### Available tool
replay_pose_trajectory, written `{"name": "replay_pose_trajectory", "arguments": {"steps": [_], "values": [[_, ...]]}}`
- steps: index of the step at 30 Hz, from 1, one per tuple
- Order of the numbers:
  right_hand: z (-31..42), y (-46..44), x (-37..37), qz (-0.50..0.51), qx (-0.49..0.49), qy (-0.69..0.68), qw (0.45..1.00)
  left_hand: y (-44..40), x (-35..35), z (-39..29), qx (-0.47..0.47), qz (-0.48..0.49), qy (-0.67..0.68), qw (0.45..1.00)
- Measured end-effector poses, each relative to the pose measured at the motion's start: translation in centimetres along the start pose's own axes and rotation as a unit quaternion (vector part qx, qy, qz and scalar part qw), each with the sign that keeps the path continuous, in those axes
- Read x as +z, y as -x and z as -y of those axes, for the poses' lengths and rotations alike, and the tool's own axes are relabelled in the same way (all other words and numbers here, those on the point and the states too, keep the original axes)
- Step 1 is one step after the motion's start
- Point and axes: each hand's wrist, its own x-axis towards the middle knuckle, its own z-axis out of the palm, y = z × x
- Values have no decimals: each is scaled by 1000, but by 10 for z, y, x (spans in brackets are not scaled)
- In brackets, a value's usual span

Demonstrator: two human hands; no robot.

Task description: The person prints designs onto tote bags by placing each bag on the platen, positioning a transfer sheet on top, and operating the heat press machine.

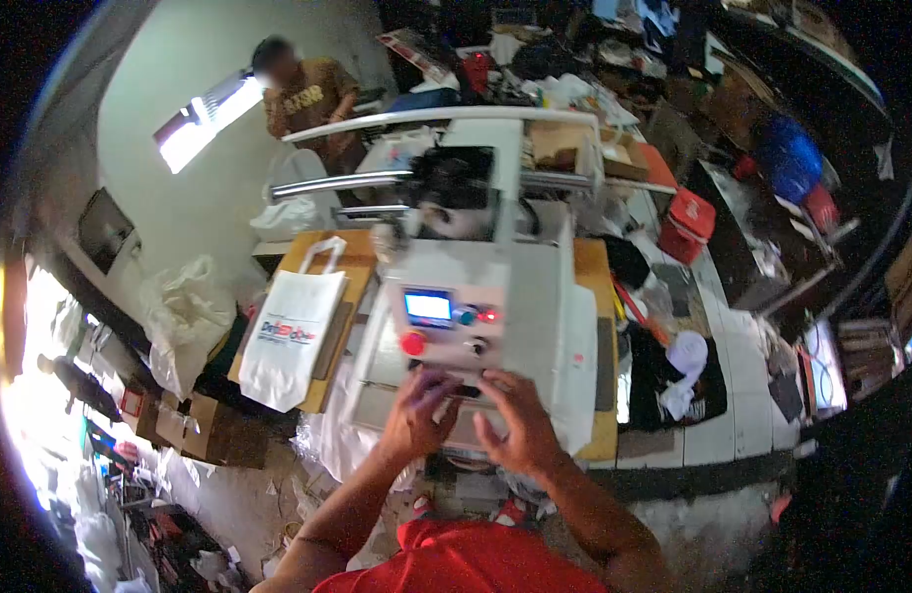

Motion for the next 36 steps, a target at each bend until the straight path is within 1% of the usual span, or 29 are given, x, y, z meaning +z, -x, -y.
{"name": "replay_pose_trajectory", "arguments": {"steps": [1,2,3,5,6,7,8,9,11,13,14,15,17,19,20,22,23,24,25,26,27,29,30,31,33,34,35,36], "values": [[11,-3,11,34,8,-8,999,6,-12,-10,-6,-8,21,1000],[11,-4,26,28,10,48,998,15,-27,-17,-57,-8,60,997],[15,0,36,30,2,46,998,31,-39,-15,-59,-14,56,997],[18,3,51,2,38,207,978,67,-64,2,-107,6,68,992],[17,3,56,15,72,216,974,85,-75,11,-112,1,66,991],[17,2,61,24,71,214,974,105,-85,21,-193,28,102,976],[17,1,67,-21,96,219,971,127,-96,32,-273,56,140,950],[16,1,72,-63,122,224,965,154,-100,58,-319,84,140,934],[8,3,76,-99,137,285,944,210,-100,123,-370,105,91,919],[2,6,74,-110,153,324,927,269,-97,192,-337,87,-36,937],[-5,8,71,-107,161,346,918,290,-99,224,-376,101,-42,920],[-10,12,67,-106,166,369,908,303,-101,252,-412,114,-49,903],[-7,9,59,-112,188,333,917,310,-108,293,-478,115,-72,868],[-15,15,54,-120,218,318,915,332,-94,350,-487,60,-93,866],[-16,17,52,-120,218,324,913,338,-83,375,-491,68,-88,864],[-21,20,46,-115,241,304,915,345,-71,413,-545,110,-133,821],[-24,23,41,-120,258,280,917,347,-73,422,-546,113,-131,820],[-31,28,35,-116,283,282,910,345,-71,430,-519,128,-104,839],[-32,28,32,-116,279,284,910,341,-68,436,-490,139,-77,857],[-33,28,31,-113,276,314,901,336,-69,435,-533,155,-45,830],[-32,31,29,-111,277,344,891,331,-71,433,-531,156,-42,832],[-33,32,27,-118,288,332,890,330,-69,434,-598,229,-25,767],[-36,35,23,-104,293,329,892,332,-63,433,-590,221,-77,773],[-39,38,19,-92,298,327,892,332,-62,433,-584,226,-76,776],[-33,31,27,-103,303,320,892,331,-62,429,-622,222,-98,744],[-32,30,28,-104,313,317,889,336,-61,431,-610,230,-96,752],[-47,43,23,-121,286,320,895,345,-57,438,-614,219,-87,753],[-38,38,31,-136,308,331,882,353,-52,446,-616,208,-75,756]]}}
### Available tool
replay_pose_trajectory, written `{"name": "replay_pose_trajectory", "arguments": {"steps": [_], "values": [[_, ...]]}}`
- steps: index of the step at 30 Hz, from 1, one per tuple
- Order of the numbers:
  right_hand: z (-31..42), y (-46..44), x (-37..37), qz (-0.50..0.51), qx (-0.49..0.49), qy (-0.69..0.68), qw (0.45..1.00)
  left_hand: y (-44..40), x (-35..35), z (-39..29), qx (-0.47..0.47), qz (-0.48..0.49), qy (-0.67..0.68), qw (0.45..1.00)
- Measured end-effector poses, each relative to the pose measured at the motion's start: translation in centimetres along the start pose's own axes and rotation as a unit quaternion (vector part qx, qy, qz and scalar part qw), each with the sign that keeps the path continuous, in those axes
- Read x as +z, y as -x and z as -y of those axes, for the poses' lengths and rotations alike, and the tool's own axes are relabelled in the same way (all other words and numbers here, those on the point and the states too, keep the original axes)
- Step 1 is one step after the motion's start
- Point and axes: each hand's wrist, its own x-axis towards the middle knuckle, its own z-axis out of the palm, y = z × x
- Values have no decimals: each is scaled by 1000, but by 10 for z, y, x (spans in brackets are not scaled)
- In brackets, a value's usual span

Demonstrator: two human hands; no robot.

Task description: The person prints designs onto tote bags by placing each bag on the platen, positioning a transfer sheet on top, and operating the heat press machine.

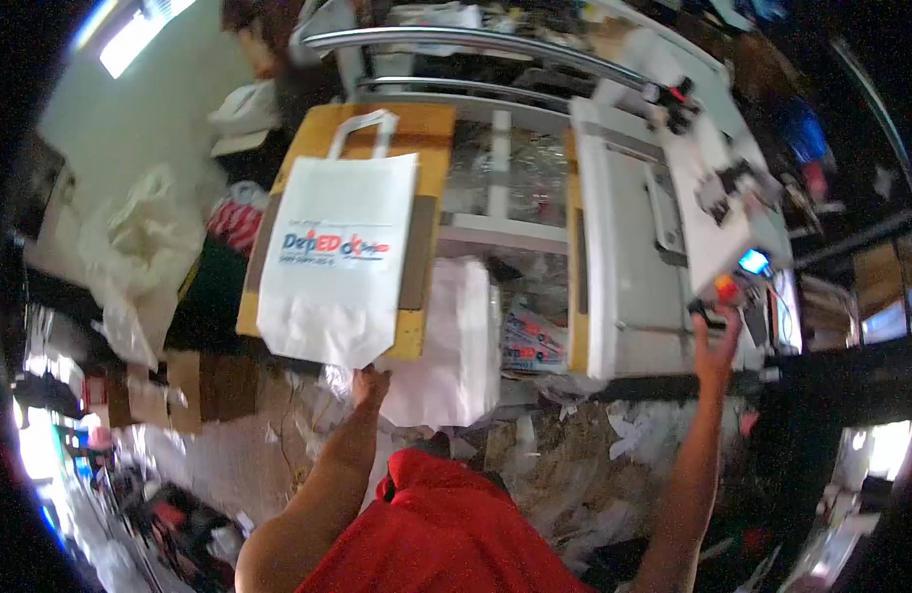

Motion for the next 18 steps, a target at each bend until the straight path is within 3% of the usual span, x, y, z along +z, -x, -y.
{"name": "replay_pose_trajectory", "arguments": {"steps": [3,5,7,9,11,13,15,16,17,18], "values": [[56,22,-14,-120,-94,85,985,-4,2,4,91,-47,-9,995],[68,65,-26,-141,-57,46,987,-11,-2,2,51,-5,44,998],[82,126,-34,-139,-47,7,989,-19,10,21,103,-32,101,989],[75,206,-33,-42,110,-57,991,-57,45,50,131,-89,181,971],[70,284,-19,14,123,-132,984,-60,52,56,170,-100,204,959],[37,370,14,89,176,-132,971,-42,45,57,104,-50,189,975],[-42,473,80,189,69,40,979,44,-15,31,89,43,233,968],[5,466,66,257,214,-157,929,95,-53,13,78,87,252,961],[59,454,48,228,417,-401,783,101,-50,32,118,121,321,932],[120,439,28,159,572,-494,635,107,-47,50,156,154,389,894]]}}
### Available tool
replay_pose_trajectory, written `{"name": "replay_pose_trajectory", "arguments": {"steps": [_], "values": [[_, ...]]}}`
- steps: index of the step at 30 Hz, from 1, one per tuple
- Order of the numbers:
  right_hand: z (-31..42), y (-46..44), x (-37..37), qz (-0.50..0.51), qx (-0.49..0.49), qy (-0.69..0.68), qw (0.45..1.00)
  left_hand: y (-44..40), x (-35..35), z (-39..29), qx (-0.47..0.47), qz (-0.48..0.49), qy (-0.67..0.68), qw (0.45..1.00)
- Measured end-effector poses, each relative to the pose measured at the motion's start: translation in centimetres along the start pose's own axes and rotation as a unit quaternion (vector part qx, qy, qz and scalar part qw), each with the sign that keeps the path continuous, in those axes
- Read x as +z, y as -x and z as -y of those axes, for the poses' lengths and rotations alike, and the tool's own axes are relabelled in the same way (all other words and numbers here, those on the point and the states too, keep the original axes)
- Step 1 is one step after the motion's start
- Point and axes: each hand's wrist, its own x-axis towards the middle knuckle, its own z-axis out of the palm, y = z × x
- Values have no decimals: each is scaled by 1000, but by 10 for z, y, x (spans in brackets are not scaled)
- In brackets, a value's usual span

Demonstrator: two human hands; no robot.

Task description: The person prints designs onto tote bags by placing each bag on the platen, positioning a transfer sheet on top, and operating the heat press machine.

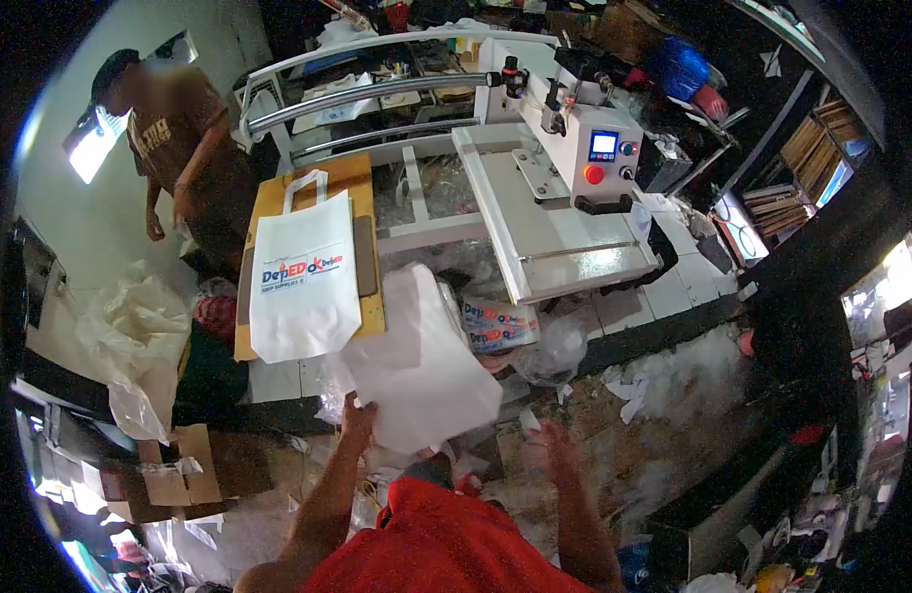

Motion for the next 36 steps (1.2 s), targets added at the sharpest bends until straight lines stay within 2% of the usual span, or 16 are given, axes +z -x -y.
{"name": "replay_pose_trajectory", "arguments": {"steps": [6,9,11,12,13,15,17,19,21,23,24,25,26,27,29,36], "values": [[28,45,61,225,-305,66,923,127,-47,-133,76,91,-124,985],[119,104,130,132,-274,202,931,158,-69,-271,166,145,-251,943],[169,111,182,190,-366,199,889,144,-86,-332,198,90,-204,954],[197,126,224,180,-393,162,887,117,-93,-349,302,92,-60,947],[230,135,265,142,-432,223,862,90,-110,-385,464,33,-174,868],[292,139,337,155,-513,227,813,76,-135,-469,498,-99,-205,837],[325,172,406,119,-802,130,571,75,-162,-526,691,-295,-212,625],[336,193,461,71,-934,-30,350,72,-163,-557,733,-89,199,645],[321,163,489,8,-910,-2,415,6,-187,-543,733,-145,194,636],[303,54,529,-8,-878,135,458,-136,-236,-483,634,-253,-54,729],[272,10,547,-3,-833,210,513,-152,-217,-455,639,-400,-424,502],[232,-40,554,-24,-611,399,684,-165,-193,-414,476,-277,-400,733],[194,-102,547,10,-448,542,711,-180,-187,-368,267,-159,-492,813],[159,-131,529,71,-411,595,687,-211,-195,-304,219,-54,-536,814],[105,-148,502,42,-476,549,685,-202,-192,-249,235,-77,-507,826],[83,-138,487,-14,-619,474,625,-176,-189,-248,300,-133,-446,832]]}}
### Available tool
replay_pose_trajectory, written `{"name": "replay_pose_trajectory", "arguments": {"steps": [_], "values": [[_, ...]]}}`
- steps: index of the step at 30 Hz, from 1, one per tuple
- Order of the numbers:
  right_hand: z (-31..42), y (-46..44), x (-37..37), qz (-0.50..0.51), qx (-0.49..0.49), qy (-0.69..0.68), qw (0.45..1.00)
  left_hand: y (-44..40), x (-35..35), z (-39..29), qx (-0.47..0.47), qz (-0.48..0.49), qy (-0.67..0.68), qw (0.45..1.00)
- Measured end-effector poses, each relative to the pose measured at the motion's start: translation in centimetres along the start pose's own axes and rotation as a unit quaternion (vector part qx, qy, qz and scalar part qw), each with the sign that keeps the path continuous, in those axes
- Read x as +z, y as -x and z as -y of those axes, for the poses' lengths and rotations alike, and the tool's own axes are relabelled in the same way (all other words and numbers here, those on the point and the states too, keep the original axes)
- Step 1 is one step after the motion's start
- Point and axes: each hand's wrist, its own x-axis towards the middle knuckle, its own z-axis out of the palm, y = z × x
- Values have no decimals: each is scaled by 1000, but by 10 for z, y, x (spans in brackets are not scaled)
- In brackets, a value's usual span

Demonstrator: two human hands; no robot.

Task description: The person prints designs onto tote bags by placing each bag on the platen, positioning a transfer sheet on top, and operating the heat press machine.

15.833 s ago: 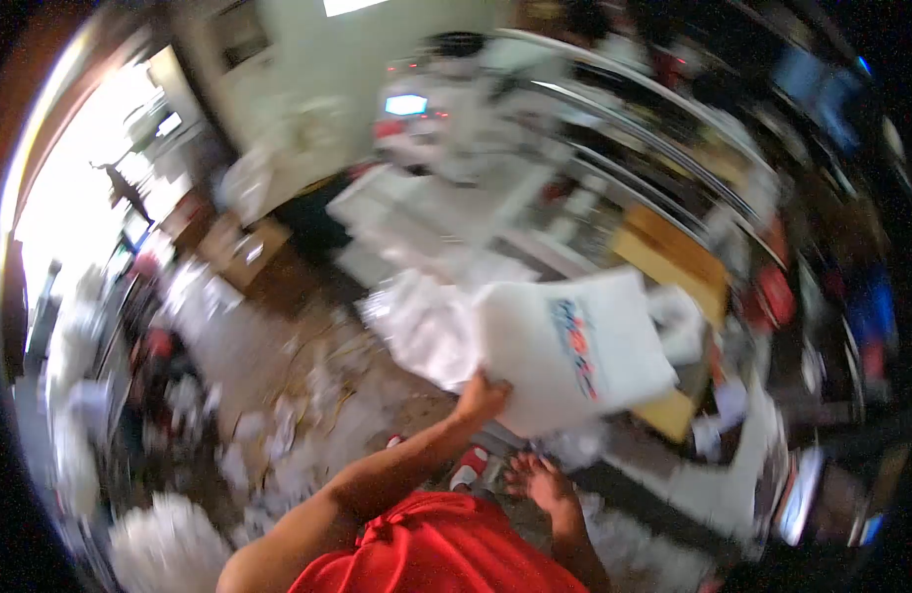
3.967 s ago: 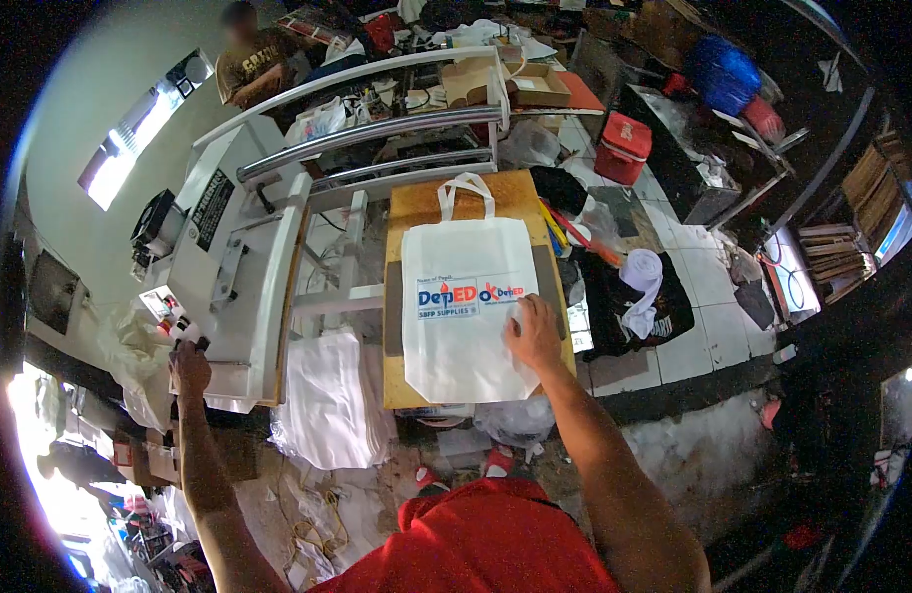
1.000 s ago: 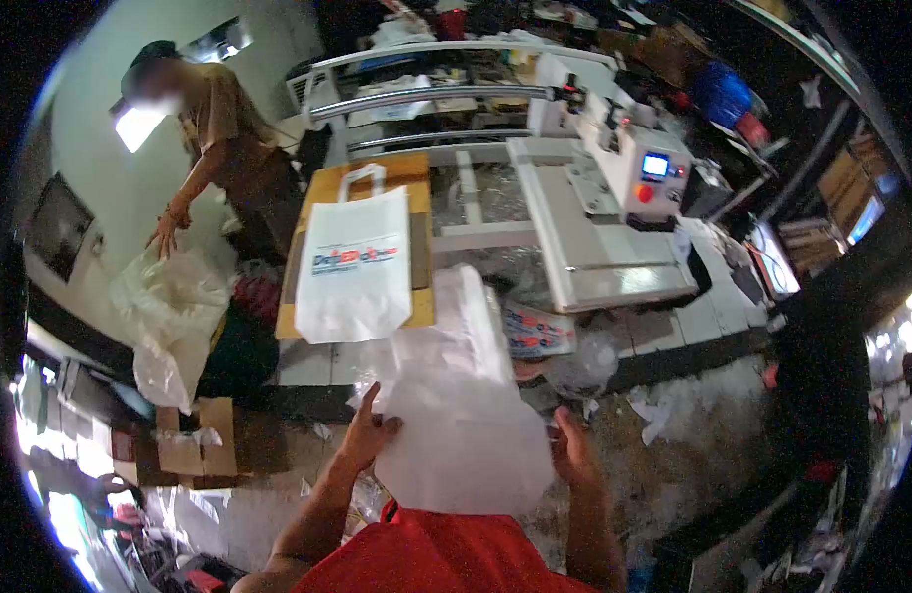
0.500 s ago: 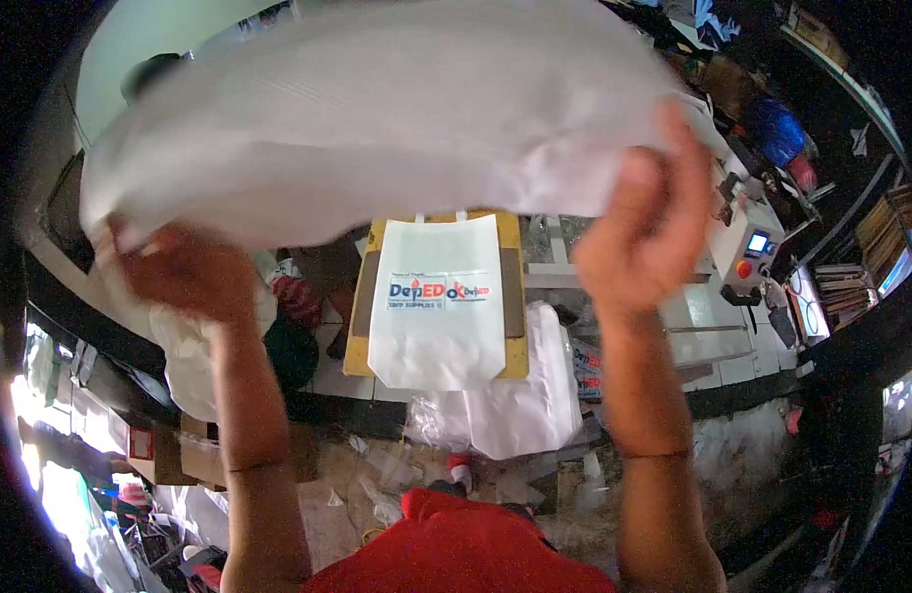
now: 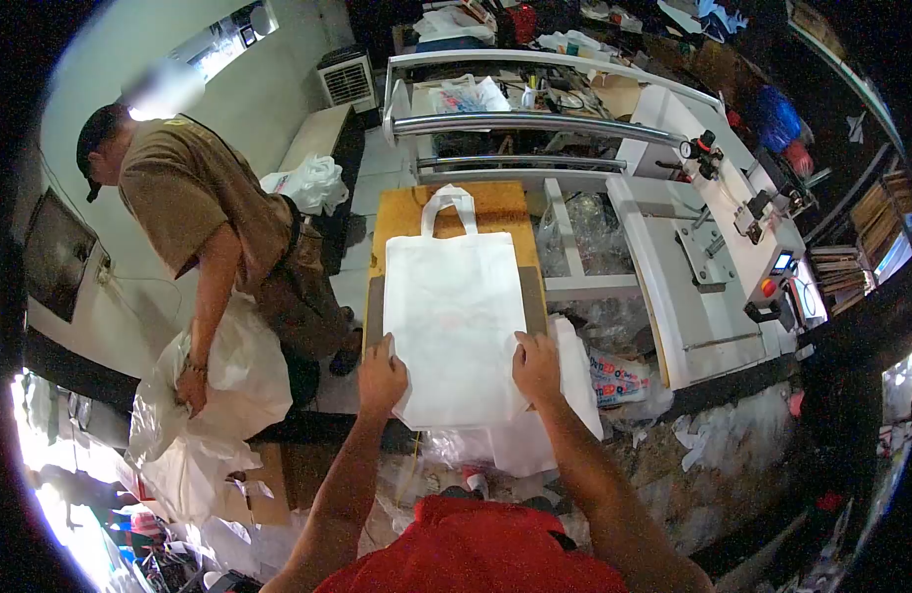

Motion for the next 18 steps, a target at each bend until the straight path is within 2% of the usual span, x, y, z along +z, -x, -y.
{"name": "replay_pose_trajectory", "arguments": {"steps": [3,7,9,18], "values": [[2,4,1,9,-6,27,1000,7,2,1,11,-48,3,999],[8,3,2,-2,17,33,999,6,4,5,-11,-44,36,998],[5,1,2,-68,4,-40,997,1,27,23,17,-115,54,992],[6,9,6,-30,38,10,999,-2,10,10,-55,-27,89,994]]}}
